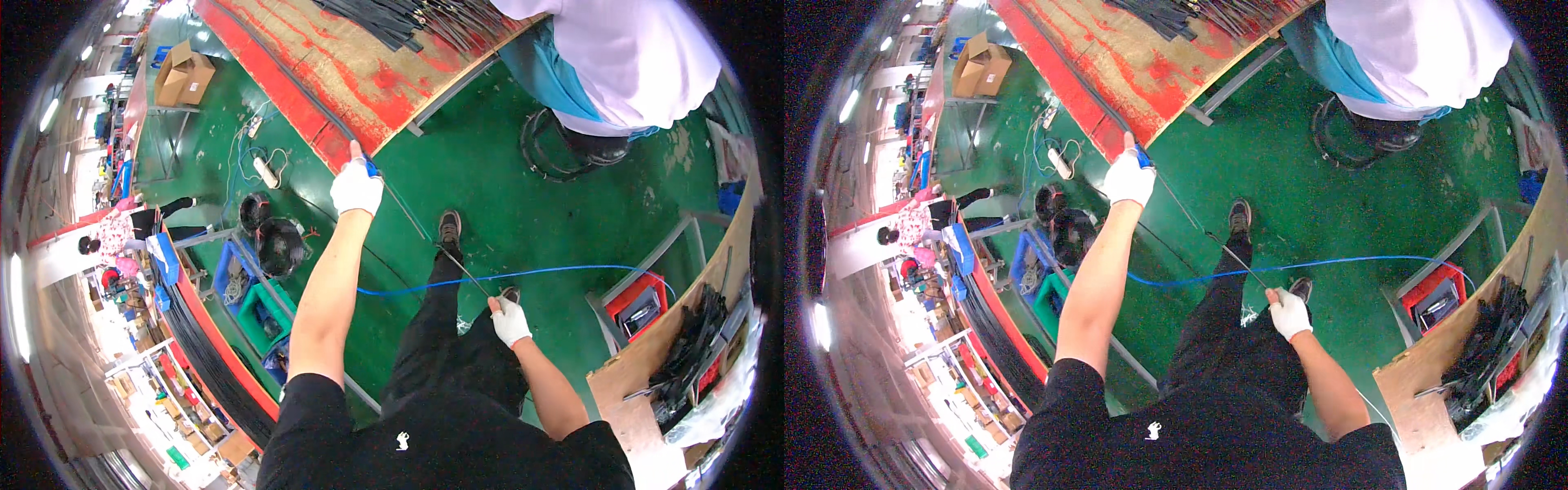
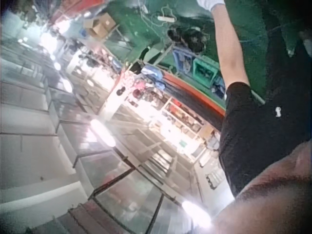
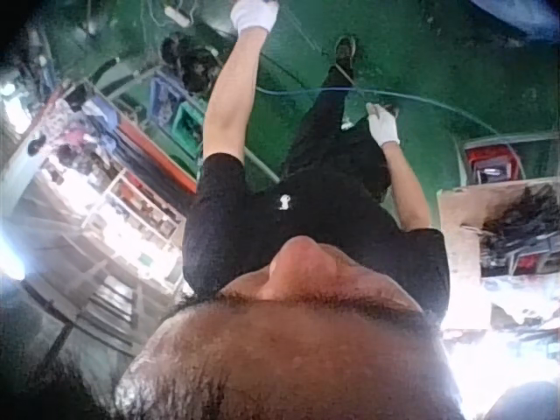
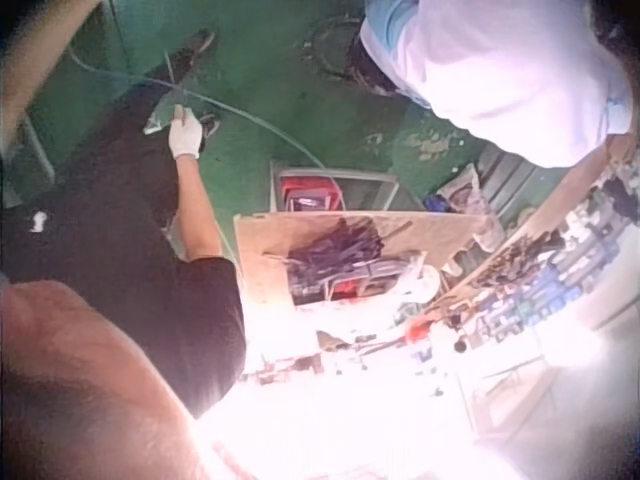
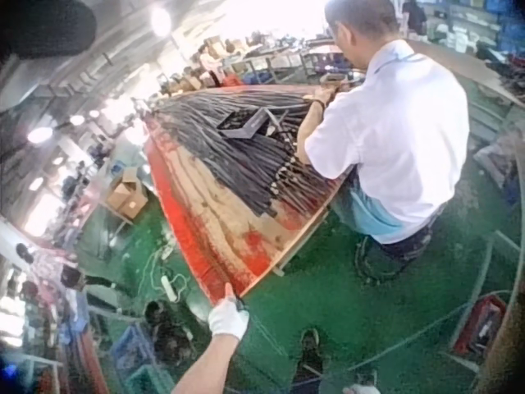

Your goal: Group and bundle long black cables using a handheld tool on a factory table.

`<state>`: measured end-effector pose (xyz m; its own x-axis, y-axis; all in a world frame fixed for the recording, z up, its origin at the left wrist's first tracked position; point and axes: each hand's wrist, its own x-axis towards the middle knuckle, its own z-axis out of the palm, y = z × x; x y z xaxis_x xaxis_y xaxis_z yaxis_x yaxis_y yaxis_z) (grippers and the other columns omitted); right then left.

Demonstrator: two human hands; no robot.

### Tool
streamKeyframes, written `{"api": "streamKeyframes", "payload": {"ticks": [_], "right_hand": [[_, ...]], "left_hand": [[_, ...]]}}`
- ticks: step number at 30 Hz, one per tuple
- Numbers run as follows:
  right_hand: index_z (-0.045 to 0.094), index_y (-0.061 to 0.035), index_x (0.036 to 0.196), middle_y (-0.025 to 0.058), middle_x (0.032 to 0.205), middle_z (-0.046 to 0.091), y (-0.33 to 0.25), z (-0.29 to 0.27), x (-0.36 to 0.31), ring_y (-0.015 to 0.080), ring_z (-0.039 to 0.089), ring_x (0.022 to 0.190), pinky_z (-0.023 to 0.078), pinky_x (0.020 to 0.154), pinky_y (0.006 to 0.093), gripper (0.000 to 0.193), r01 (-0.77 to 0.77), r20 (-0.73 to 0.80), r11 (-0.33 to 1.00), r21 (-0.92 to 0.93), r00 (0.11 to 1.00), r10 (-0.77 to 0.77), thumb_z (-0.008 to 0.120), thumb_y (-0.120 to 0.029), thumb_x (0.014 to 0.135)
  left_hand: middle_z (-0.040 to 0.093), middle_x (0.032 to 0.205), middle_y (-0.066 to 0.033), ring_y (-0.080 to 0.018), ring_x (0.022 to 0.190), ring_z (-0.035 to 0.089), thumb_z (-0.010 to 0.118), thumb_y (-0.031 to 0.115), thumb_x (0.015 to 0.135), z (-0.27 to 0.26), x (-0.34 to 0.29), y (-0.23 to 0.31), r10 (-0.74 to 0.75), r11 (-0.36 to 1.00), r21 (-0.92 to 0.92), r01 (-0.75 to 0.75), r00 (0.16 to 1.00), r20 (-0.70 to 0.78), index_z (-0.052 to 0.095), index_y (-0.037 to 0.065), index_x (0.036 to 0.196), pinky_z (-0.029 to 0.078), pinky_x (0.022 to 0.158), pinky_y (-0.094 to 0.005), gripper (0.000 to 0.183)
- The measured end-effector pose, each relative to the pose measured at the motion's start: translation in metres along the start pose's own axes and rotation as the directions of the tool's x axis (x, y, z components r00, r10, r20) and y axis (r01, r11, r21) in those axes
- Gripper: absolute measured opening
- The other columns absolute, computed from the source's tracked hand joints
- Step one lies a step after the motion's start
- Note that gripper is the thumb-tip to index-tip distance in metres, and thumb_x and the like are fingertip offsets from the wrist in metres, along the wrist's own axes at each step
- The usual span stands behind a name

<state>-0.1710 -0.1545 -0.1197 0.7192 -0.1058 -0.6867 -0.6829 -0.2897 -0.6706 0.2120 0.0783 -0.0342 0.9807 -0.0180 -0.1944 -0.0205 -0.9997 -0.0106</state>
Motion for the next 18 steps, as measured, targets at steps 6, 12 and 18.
{"api": "streamKeyframes", "payload": {"ticks": [6,12,18], "right_hand": [[0.07,-0.0021,0.104,0.0245,0.085,0.071,-0.01,-0.008,0.02,0.046,0.069,0.086,0.053,0.076,0.0483,0.049,0.027,-0.117,1.0,-0.008,0.993,-0.028,0.053,-0.047,0.108],[0.069,-0.0008,0.102,0.026,0.089,0.071,-0.019,-0.006,0.046,0.0447,0.07,0.088,0.053,0.076,0.047,0.048,0.143,-0.133,0.99,-0.002,0.981,-0.142,0.053,-0.046,0.109],[0.068,-0.0032,0.111,0.024,0.091,0.07,-0.024,-0.023,0.074,0.0424,0.068,0.086,0.054,0.079,0.0442,0.037,0.056,-0.08,0.998,0.016,0.995,-0.054,0.056,-0.038,0.108]], "left_hand": [[0.07,0.111,-0.0223,-0.0387,0.099,0.072,0.072,0.025,0.085,0.016,-0.015,-0.019,0.056,0.99,-0.129,-0.06,0.998,-0.035,0.029,0.012,0.167,0.057,0.09,-0.0472,0.094],[0.071,0.105,-0.0199,-0.0385,0.095,0.072,0.071,0.021,0.083,0.036,-0.036,-0.006,0.093,0.982,-0.16,-0.101,0.994,-0.058,0.034,0.013,0.166,0.057,0.088,-0.046,0.091],[0.069,0.097,-0.0175,-0.0365,0.088,0.071,0.071,0.018,0.081,0.044,-0.061,-0.014,0.169,0.976,-0.127,-0.177,0.983,-0.074,0.04,0.013,0.163,0.058,0.081,-0.0469,0.087]]}}
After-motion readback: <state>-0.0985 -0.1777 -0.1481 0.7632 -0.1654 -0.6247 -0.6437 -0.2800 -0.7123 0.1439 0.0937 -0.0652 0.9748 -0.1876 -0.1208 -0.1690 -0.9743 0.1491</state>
